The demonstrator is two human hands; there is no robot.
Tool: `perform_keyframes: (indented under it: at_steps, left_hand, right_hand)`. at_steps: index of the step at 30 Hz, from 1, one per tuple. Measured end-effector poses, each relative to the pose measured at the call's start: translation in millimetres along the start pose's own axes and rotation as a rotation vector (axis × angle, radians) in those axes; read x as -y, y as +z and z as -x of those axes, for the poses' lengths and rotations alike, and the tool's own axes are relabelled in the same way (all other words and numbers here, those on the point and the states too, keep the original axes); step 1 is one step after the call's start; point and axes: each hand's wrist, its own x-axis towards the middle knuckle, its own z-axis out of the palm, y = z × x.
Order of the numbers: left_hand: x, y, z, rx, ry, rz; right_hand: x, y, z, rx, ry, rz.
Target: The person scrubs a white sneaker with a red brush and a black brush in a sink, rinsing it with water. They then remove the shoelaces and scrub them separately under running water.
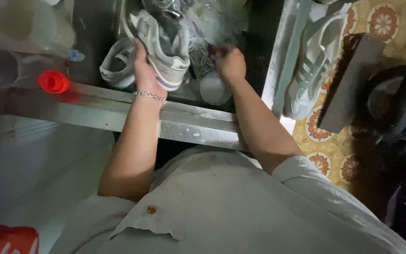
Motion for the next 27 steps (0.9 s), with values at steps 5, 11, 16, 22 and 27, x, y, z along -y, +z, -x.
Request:
perform_keyframes:
  at_steps: [5, 11, 16, 22, 27]
  left_hand:
    - [-47, -8, -8, -0.024, 0.122, -0.198]
    - [-45, -21, -31, 0.202, 0.044, 0.01]
    - [-34, -19, -40, 0.219, -0.065, 0.213]
    - [-28, 3, 3, 0.142, 0.08, 0.235]
    - [-31, -3, -6, 0.138, 0.042, 0.192]
  right_hand:
    - [22, 41, -12, 0.221, -0.026, 0.344]
    - [60, 112, -24, 0.739, 0.027, 0.764]
    - [67, 125, -25, 0.645, 0.132, 0.47]
    - [25, 104, -47, 0.453, -0.08, 0.334]
    - [4, 21, -6, 0.414, -0.5, 0.242]
